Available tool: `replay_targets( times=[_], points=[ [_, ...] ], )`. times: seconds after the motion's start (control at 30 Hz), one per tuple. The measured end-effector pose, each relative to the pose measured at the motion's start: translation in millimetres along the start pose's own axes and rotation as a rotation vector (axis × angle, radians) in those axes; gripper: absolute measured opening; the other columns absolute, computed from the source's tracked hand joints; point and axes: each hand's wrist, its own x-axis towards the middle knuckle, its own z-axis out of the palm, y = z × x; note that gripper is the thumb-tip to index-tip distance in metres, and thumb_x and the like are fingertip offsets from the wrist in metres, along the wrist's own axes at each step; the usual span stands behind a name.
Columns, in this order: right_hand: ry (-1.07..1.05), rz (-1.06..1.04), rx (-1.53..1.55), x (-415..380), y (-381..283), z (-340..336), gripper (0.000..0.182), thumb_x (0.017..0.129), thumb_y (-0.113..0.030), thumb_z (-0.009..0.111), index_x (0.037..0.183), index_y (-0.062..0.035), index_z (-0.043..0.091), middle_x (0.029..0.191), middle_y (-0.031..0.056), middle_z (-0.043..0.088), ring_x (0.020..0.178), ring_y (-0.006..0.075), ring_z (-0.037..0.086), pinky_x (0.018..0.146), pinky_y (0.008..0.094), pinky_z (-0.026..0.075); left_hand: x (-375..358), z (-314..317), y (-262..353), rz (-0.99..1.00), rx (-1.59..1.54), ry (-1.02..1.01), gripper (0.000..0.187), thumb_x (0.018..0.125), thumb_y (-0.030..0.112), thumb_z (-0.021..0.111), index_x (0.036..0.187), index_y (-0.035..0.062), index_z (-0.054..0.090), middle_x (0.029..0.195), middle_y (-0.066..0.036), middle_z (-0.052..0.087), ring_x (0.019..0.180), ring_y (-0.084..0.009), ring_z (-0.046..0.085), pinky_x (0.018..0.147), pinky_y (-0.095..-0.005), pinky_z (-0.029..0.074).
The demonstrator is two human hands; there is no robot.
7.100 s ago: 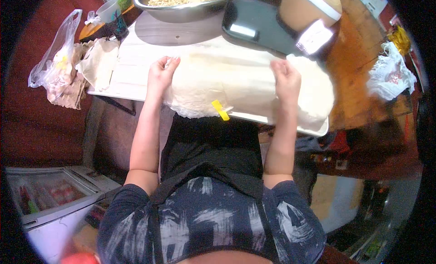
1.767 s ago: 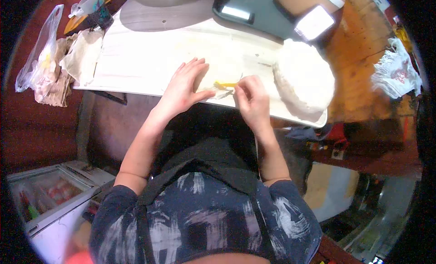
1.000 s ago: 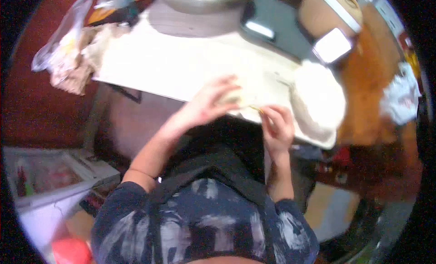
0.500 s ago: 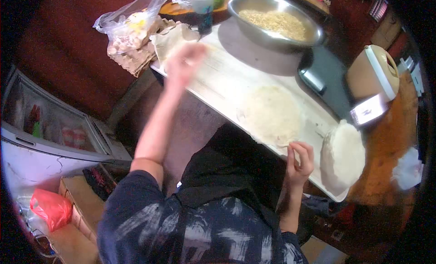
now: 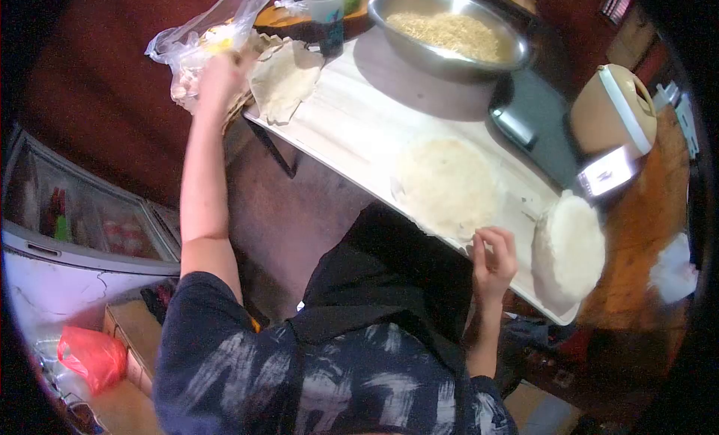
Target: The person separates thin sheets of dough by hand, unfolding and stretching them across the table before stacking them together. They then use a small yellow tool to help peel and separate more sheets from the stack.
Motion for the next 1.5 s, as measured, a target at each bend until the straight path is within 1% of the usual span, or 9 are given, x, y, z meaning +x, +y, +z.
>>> replay_targets(
  times=[0.1, 0.27, 0.37, 0.43, 0.53, 0.77, 1.03, 1.1, 1.5],
  points=[
    [-0.027, 0.008, 0.004, 6.4, -9.5, -4.8, 0.015, 0.078, 0.004, 0.07, 0.091, -0.0016, 0.064, 0.091, 0.0117, 0.062, 0.082, 0.0254, 0.062, 0.071, 0.0327, 0.05, -31.2, 83.4, 3.0, 0.337, 0.101, 0.113, 0.059, 0.081, 0.051, 0.065, 0.113, 0.002, 0.061, 0.108, -0.022, 0.064, 0.099, -0.0358, 0.064, 0.083, -0.0451, 0.052],
    [-0.017, -0.088, -0.052, 6.1, -6.6, -13.9, 0.015, 0.079, 0.004, 0.069, 0.091, -0.0019, 0.064, 0.091, 0.0118, 0.062, 0.081, 0.0252, 0.062, 0.069, 0.0322, 0.05, -25.1, 145.6, -1.4, 0.327, 0.185, 0.064, 0.044, 0.083, 0.039, 0.064, 0.105, 0.0019, 0.06, 0.102, -0.021, 0.064, 0.098, -0.0383, 0.063, 0.082, -0.0474, 0.052],
    [0.002, -0.056, -0.063, -1.5, -2.5, -19.2, 0.014, 0.079, 0.004, 0.069, 0.091, -0.0018, 0.064, 0.091, 0.012, 0.062, 0.081, 0.0255, 0.062, 0.069, 0.0321, 0.05, -5.7, 134.0, -11.5, 0.294, 0.13, 0.044, 0.032, 0.087, 0.027, 0.059, 0.107, 0.0024, 0.061, 0.094, -0.021, 0.065, 0.089, -0.0379, 0.065, 0.079, -0.047, 0.051],
    [0.005, -0.015, -0.059, -5.3, 2.1, -20.1, 0.014, 0.079, 0.004, 0.069, 0.092, -0.0017, 0.064, 0.091, 0.0121, 0.062, 0.081, 0.0258, 0.062, 0.069, 0.0321, 0.05, 2.2, 102.5, -13.5, 0.435, -0.272, 0.107, 0.029, 0.087, 0.02, 0.06, 0.106, -0.0021, 0.065, 0.09, -0.014, 0.067, 0.081, -0.0255, 0.066, 0.071, -0.0362, 0.052],
    [-0.013, 0.007, -0.037, -7.6, 9.3, -19.8, 0.013, 0.08, 0.003, 0.068, 0.092, -0.0019, 0.065, 0.091, 0.0118, 0.061, 0.079, 0.0238, 0.062, 0.065, 0.0305, 0.05, -5.1, 40.3, -9.9, 0.217, -0.863, -0.079, 0.037, 0.092, 0.028, 0.06, 0.114, -0.0012, 0.063, 0.078, 0.002, 0.058, 0.067, -0.0077, 0.051, 0.06, -0.024, 0.042],
    [-0.009, 0.045, 0.041, 3.3, 9.9, -11.8, 0.007, 0.083, 0.003, 0.066, 0.09, 0.0001, 0.064, 0.092, 0.0096, 0.059, 0.078, 0.0172, 0.06, 0.059, 0.0266, 0.051, -7.3, -30.7, -21.8, 0.2, -1.054, -0.006, 0.036, 0.091, 0.027, 0.063, 0.116, 0.0009, 0.063, 0.086, 0.003, 0.059, 0.073, -0.0045, 0.05, 0.065, -0.0196, 0.039],
    [-0.076, -0.019, -0.025, 8.7, 2.0, -7.8, 0.006, 0.082, 0.004, 0.064, 0.087, 0.0013, 0.062, 0.089, 0.0091, 0.058, 0.078, 0.0182, 0.057, 0.067, 0.0274, 0.049, 52.9, -104.9, -48.5, 0.203, -0.676, 0.742, 0.027, 0.088, 0.02, 0.062, 0.111, 0.0068, 0.069, 0.093, -0.008, 0.072, 0.085, -0.0124, 0.066, 0.078, -0.0275, 0.05],
    [-0.083, -0.011, -0.046, 8.7, 4.9, -7.2, 0.009, 0.081, 0.001, 0.068, 0.089, -0.0006, 0.063, 0.088, 0.0124, 0.06, 0.078, 0.0262, 0.061, 0.066, 0.033, 0.05, 89.3, -113.4, -69.5, 0.154, -0.58, 0.77, 0.03, 0.089, 0.021, 0.062, 0.116, 0.0077, 0.068, 0.1, -0.007, 0.072, 0.088, -0.0114, 0.065, 0.078, -0.0254, 0.05],
    [-0.112, 0.1, 0.042, 20.3, -8.2, 7.7, 0.006, 0.084, 0.0, 0.066, 0.09, 0.0005, 0.064, 0.09, 0.01, 0.059, 0.078, 0.0185, 0.057, 0.068, 0.0273, 0.049, 154.9, -52.3, -94.7, 0.044, -0.3, 0.761, 0.028, 0.088, 0.024, 0.057, 0.111, 0.0136, 0.069, 0.101, -0.013, 0.07, 0.096, -0.0274, 0.067, 0.083, -0.0359, 0.052]
  ],
)
